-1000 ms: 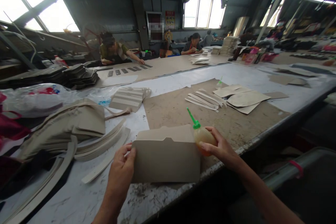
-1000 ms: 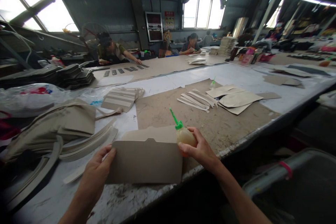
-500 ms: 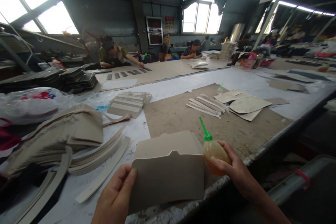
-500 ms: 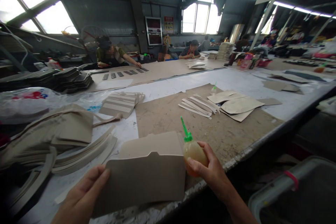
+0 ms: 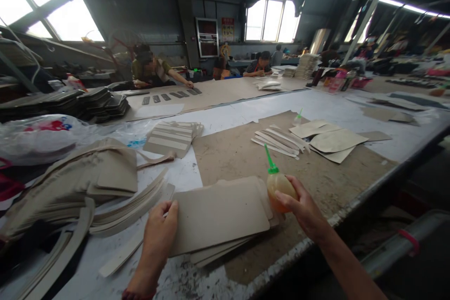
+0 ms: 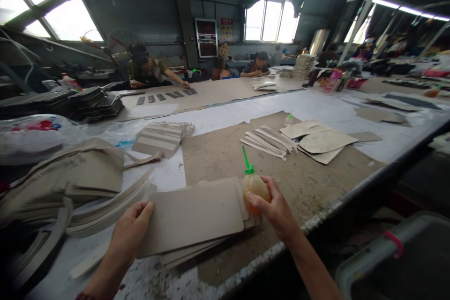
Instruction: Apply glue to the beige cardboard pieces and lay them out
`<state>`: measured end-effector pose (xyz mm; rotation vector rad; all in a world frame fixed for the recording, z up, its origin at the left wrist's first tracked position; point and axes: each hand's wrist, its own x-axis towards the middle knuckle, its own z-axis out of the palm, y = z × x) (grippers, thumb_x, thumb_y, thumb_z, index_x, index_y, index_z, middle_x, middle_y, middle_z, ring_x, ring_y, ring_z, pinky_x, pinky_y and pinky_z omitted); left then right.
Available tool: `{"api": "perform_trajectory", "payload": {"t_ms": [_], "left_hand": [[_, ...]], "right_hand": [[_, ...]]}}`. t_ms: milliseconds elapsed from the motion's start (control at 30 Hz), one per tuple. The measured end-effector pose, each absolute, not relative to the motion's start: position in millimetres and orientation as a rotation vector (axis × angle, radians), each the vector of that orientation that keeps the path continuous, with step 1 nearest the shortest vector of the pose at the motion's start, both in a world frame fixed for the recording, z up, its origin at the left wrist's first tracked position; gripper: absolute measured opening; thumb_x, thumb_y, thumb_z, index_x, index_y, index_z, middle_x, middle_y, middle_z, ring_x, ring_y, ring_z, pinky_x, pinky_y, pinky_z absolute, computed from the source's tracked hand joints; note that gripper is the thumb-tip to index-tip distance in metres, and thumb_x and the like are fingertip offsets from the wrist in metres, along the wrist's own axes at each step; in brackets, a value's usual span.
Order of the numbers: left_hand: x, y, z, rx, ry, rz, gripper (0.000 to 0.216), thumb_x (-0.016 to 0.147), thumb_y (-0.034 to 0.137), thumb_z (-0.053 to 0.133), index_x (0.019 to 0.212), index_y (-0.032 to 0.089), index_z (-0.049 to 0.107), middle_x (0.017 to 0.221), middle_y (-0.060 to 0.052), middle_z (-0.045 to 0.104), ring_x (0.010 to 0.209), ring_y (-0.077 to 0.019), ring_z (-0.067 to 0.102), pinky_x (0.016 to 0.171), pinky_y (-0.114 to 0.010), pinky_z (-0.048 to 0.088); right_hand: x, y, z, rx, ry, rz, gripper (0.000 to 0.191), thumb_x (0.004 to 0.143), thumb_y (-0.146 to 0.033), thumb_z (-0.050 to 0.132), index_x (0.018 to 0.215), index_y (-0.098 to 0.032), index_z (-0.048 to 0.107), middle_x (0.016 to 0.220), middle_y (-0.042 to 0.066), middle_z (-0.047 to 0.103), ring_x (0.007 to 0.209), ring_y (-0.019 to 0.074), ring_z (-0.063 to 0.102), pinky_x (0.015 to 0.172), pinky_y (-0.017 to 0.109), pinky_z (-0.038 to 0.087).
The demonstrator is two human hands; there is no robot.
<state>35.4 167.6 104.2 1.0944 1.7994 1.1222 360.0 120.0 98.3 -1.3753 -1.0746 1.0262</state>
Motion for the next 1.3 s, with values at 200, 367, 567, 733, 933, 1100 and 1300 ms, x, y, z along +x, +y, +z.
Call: {"api": "perform_trajectory", "payload": {"t_ms": [200, 367, 567, 733, 933, 1100, 1300], "left_hand": [[39.5, 153.0, 85.3, 0.987, 1.662, 1.099, 0.048, 0.065, 0.053, 0.056, 0.096, 0.017, 0.060, 0.074, -0.002, 0.065, 0.070, -0.0210, 0.060, 0.065, -0.031, 0.047], [53.3, 137.5, 81.8, 0.925, 1.674, 1.143, 0.049, 0.071, 0.050, 0.054, 0.107, 0.016, 0.059, 0.085, -0.004, 0.068, 0.084, -0.0236, 0.064, 0.074, -0.033, 0.049], [64.1, 118.4, 68.2, 0.861, 1.683, 1.178, 0.050, 0.073, 0.055, 0.058, 0.104, 0.017, 0.060, 0.097, -0.007, 0.069, 0.091, -0.0250, 0.064, 0.080, -0.036, 0.049], [65.0, 113.0, 78.6, 0.864, 1.783, 1.331, 0.044, 0.071, 0.056, 0.060, 0.094, 0.020, 0.064, 0.131, -0.010, 0.059, 0.115, -0.0281, 0.056, 0.102, -0.042, 0.039], [64.6, 133.4, 91.0, 1.007, 1.767, 1.311, 0.035, 0.073, 0.053, 0.058, 0.084, 0.020, 0.063, 0.125, -0.008, 0.062, 0.107, -0.0262, 0.060, 0.092, -0.039, 0.045], [68.2, 151.7, 71.0, 0.941, 1.771, 1.262, 0.038, 0.069, 0.050, 0.057, 0.084, 0.016, 0.061, 0.082, -0.007, 0.067, 0.077, -0.0242, 0.063, 0.069, -0.037, 0.050], [61.2, 139.8, 83.2, 0.937, 1.875, 1.386, 0.058, 0.071, 0.056, 0.063, 0.114, 0.018, 0.054, 0.119, -0.012, 0.059, 0.112, -0.0268, 0.057, 0.097, -0.045, 0.045]], "right_hand": [[351.4, 136.1, 97.7, -1.332, -1.246, 1.054, 0.059, 0.075, -0.052, 0.069, 0.117, -0.018, 0.047, 0.096, 0.005, 0.059, 0.085, 0.0204, 0.058, 0.073, 0.030, 0.050], [359.2, 127.7, 84.9, -1.318, -1.200, 1.078, 0.058, 0.076, -0.050, 0.070, 0.120, -0.020, 0.047, 0.097, 0.003, 0.060, 0.084, 0.0197, 0.058, 0.072, 0.028, 0.049], [374.6, 116.6, 79.9, -1.295, -1.057, 1.098, 0.053, 0.075, -0.048, 0.072, 0.116, -0.020, 0.052, 0.097, 0.004, 0.060, 0.084, 0.0201, 0.056, 0.073, 0.029, 0.048], [375.0, 121.1, 85.6, -1.288, -1.061, 1.064, 0.055, 0.072, -0.048, 0.076, 0.114, -0.021, 0.054, 0.095, 0.002, 0.059, 0.084, 0.0189, 0.055, 0.072, 0.027, 0.048], [373.8, 121.8, 81.7, -1.345, -1.142, 1.045, 0.056, 0.075, -0.049, 0.075, 0.118, -0.022, 0.053, 0.099, 0.003, 0.060, 0.087, 0.0193, 0.057, 0.073, 0.027, 0.048], [372.3, 124.4, 81.8, -1.335, -1.151, 1.061, 0.056, 0.076, -0.050, 0.074, 0.118, -0.021, 0.051, 0.097, 0.002, 0.061, 0.085, 0.0185, 0.057, 0.073, 0.027, 0.049], [371.7, 117.7, 107.2, -1.433, -1.218, 1.015, 0.065, 0.070, -0.051, 0.075, 0.120, -0.018, 0.050, 0.102, 0.005, 0.062, 0.088, 0.0215, 0.060, 0.076, 0.030, 0.051]]}}
